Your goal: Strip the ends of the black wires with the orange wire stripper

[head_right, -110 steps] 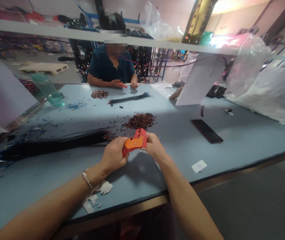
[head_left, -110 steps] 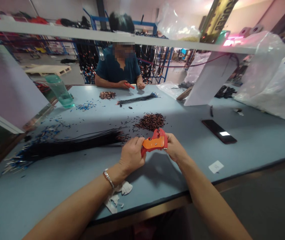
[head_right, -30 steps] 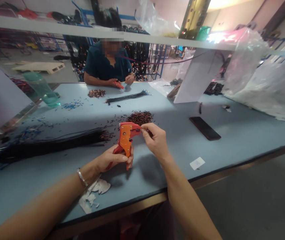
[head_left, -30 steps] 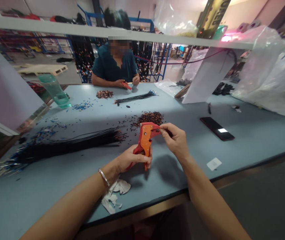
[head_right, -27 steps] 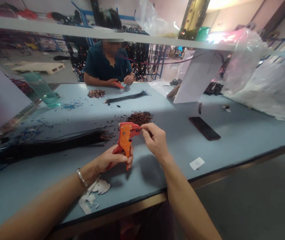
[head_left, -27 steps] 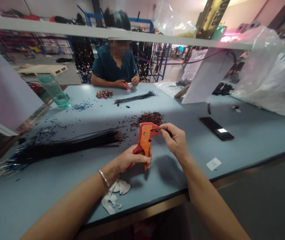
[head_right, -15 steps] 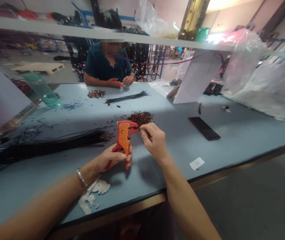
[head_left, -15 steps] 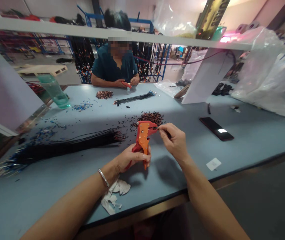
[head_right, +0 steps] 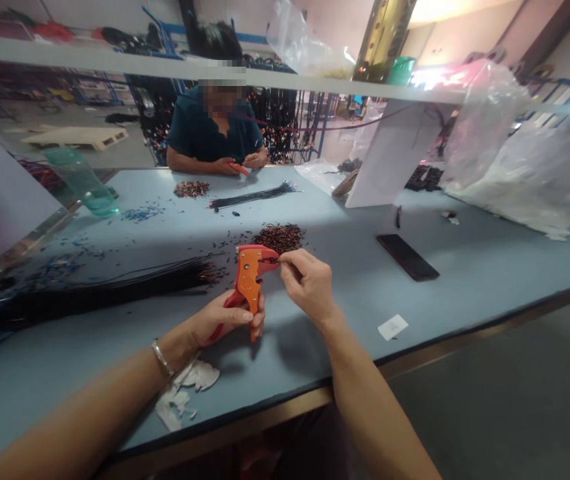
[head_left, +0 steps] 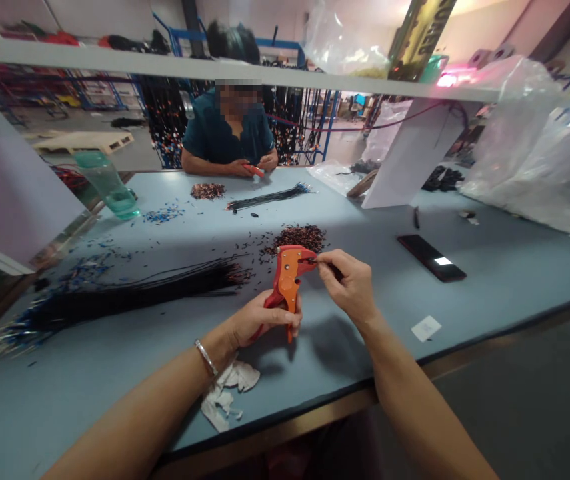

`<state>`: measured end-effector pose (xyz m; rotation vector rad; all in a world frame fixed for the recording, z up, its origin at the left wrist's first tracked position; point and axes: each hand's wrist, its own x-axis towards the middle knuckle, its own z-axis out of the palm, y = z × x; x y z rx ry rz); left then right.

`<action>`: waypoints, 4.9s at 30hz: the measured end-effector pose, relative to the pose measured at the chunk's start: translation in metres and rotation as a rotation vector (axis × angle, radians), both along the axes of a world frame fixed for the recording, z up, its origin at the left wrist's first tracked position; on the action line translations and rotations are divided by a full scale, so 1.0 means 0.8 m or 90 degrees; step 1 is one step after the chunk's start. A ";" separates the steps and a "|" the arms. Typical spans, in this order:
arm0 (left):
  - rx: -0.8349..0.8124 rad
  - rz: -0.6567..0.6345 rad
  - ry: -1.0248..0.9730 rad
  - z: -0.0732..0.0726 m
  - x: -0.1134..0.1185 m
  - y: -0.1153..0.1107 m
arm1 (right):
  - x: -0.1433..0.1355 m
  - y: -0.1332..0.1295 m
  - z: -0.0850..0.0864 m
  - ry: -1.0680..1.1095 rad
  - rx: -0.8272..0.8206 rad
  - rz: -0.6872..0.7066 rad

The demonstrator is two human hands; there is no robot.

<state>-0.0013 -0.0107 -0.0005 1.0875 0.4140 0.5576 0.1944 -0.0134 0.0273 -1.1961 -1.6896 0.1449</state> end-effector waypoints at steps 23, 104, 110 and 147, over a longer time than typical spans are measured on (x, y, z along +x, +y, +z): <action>0.003 -0.011 -0.004 -0.002 -0.001 0.001 | 0.001 -0.001 0.000 0.014 -0.013 -0.015; -0.039 0.078 0.042 -0.003 0.012 -0.008 | -0.003 0.004 -0.015 -0.036 0.007 -0.015; -0.051 0.159 -0.009 -0.001 0.006 0.000 | 0.009 0.009 -0.012 0.005 -0.016 -0.045; 0.795 0.441 0.549 -0.013 0.008 0.000 | -0.016 0.014 -0.030 0.430 -0.371 0.235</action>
